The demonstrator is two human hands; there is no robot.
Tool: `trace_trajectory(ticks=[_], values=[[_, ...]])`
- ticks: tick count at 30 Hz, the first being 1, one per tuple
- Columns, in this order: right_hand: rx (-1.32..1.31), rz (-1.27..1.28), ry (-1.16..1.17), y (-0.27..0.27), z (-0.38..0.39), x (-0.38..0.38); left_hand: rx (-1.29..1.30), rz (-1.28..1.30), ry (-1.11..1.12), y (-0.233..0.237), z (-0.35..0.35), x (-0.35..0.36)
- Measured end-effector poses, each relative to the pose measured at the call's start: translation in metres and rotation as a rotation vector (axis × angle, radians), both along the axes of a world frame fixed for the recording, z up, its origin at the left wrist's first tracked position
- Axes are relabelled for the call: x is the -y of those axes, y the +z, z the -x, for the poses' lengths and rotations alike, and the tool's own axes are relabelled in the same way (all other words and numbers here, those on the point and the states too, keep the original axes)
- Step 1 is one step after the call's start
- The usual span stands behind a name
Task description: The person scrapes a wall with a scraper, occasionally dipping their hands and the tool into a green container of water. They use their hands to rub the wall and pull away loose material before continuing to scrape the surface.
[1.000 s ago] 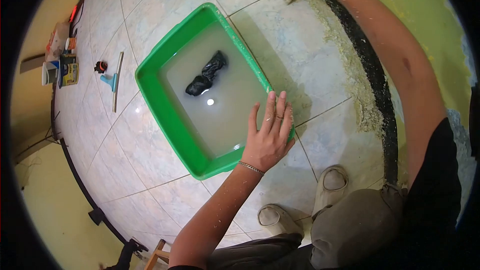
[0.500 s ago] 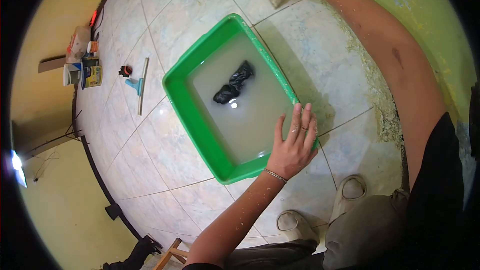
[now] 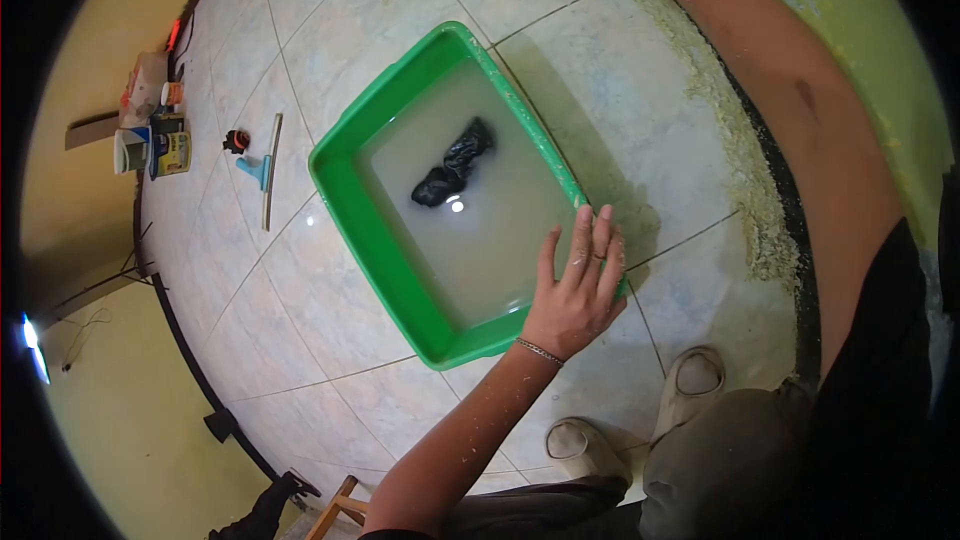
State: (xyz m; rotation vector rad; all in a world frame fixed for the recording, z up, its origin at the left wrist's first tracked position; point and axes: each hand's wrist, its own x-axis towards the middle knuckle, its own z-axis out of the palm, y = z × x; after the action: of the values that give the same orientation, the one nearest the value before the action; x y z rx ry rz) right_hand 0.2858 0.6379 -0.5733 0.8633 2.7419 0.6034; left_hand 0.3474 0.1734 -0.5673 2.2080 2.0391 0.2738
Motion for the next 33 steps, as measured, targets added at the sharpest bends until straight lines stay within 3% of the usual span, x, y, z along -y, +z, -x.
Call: trace_trajectory(ticks=[2,5,8,11,13,17,20,22,25,33], values=[[-0.031,0.03,0.038,-0.005,0.0,0.002,-0.018,0.007,0.003,0.0,0.0,0.0],[0.024,-0.124,0.023,-0.023,-0.019,-0.008,-0.009,-0.001,0.01,0.001,0.0,0.0],[0.066,-0.121,0.017,-0.002,-0.037,-0.007,-0.011,0.018,0.01,0.004,0.0,0.0],[0.161,-0.28,-0.037,0.017,-0.054,0.013,0.022,0.016,0.009,0.005,0.0,0.001],[0.042,-0.243,-0.047,0.046,-0.068,0.057,0.022,0.019,0.006,0.005,-0.001,0.002],[-0.27,-0.242,0.08,0.057,-0.084,0.108,0.009,-0.029,-0.006,0.002,-0.005,0.001],[-0.362,-0.283,0.081,0.075,-0.117,0.155,-0.004,-0.065,-0.008,0.003,-0.007,0.001],[-0.484,0.191,0.059,0.098,-0.151,0.193,-0.007,-0.09,-0.012,0.003,-0.008,0.001],[-0.486,0.288,-0.076,0.098,-0.215,0.25,-0.023,-0.098,0.001,0.005,-0.01,0.004],[-0.607,0.568,-0.452,0.002,-0.444,0.424,-0.01,-0.131,-0.005,0.006,-0.011,0.009]])
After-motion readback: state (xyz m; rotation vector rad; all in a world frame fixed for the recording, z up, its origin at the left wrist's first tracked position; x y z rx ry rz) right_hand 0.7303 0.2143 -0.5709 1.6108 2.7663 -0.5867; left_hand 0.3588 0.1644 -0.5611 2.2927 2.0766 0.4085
